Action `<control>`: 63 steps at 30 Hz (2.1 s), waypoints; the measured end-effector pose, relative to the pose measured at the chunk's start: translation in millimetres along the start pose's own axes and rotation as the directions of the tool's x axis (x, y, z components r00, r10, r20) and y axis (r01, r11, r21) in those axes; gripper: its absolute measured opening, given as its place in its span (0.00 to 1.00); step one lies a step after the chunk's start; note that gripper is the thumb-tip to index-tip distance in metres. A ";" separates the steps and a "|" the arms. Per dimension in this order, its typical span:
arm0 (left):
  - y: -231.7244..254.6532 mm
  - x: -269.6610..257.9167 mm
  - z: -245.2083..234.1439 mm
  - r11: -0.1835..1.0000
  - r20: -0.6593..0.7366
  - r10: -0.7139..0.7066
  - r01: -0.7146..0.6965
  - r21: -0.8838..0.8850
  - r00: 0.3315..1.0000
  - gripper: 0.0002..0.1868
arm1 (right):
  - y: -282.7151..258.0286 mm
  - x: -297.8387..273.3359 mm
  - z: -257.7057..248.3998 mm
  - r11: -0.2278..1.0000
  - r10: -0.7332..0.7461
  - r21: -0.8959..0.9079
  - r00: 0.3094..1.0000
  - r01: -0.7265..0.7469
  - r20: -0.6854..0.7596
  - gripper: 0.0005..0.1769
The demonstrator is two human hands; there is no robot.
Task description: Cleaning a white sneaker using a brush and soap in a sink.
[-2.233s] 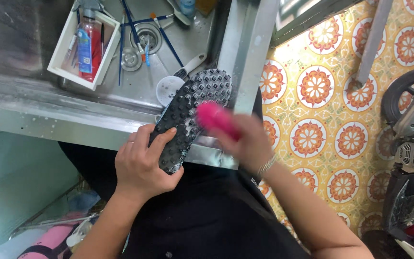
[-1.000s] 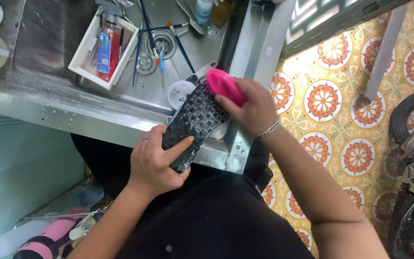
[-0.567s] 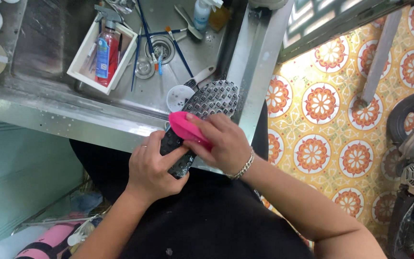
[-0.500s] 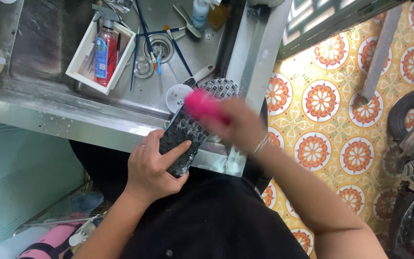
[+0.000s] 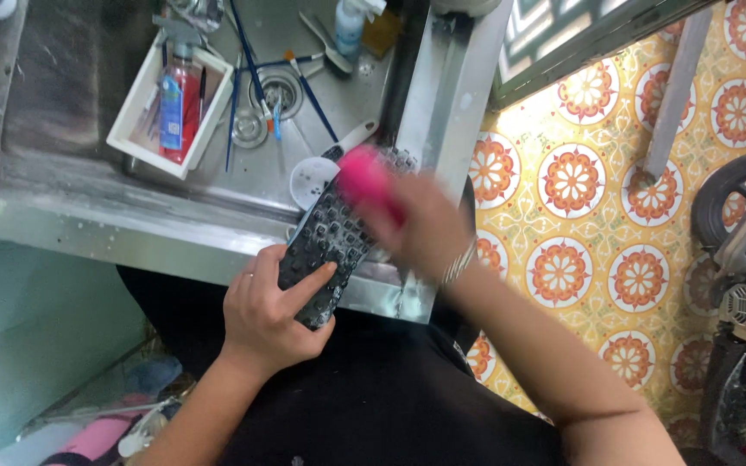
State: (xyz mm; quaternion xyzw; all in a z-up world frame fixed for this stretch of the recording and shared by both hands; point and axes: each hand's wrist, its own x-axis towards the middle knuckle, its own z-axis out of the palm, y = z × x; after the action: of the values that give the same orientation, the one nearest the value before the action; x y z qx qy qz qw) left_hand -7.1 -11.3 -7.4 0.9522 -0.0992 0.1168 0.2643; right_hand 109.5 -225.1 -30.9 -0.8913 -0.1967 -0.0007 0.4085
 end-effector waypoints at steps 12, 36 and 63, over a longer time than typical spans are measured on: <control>-1.1 -0.1 -0.3 1.000 0.002 0.007 -0.007 -0.005 1.000 0.33 | -3.4 -6.2 1.4 0.974 -0.208 0.115 0.969 0.193 0.133 0.17; -3.5 -1.5 -1.4 0.999 0.008 -0.010 0.010 -0.045 1.000 0.34 | 50.1 96.2 -47.0 0.911 -0.383 0.072 0.770 0.405 0.510 0.22; -28.2 -13.7 -30.0 0.959 -0.332 -0.278 0.279 -0.044 0.902 0.29 | 54.0 90.5 -18.4 0.981 -0.183 -0.035 0.970 0.191 0.160 0.28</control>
State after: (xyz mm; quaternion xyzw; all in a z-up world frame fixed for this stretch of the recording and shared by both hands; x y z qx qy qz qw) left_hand -18.1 29.9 0.3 0.9234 0.0844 0.2380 0.2892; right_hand 214.8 -238.6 -43.3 -0.8761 -0.3112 0.0258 0.3675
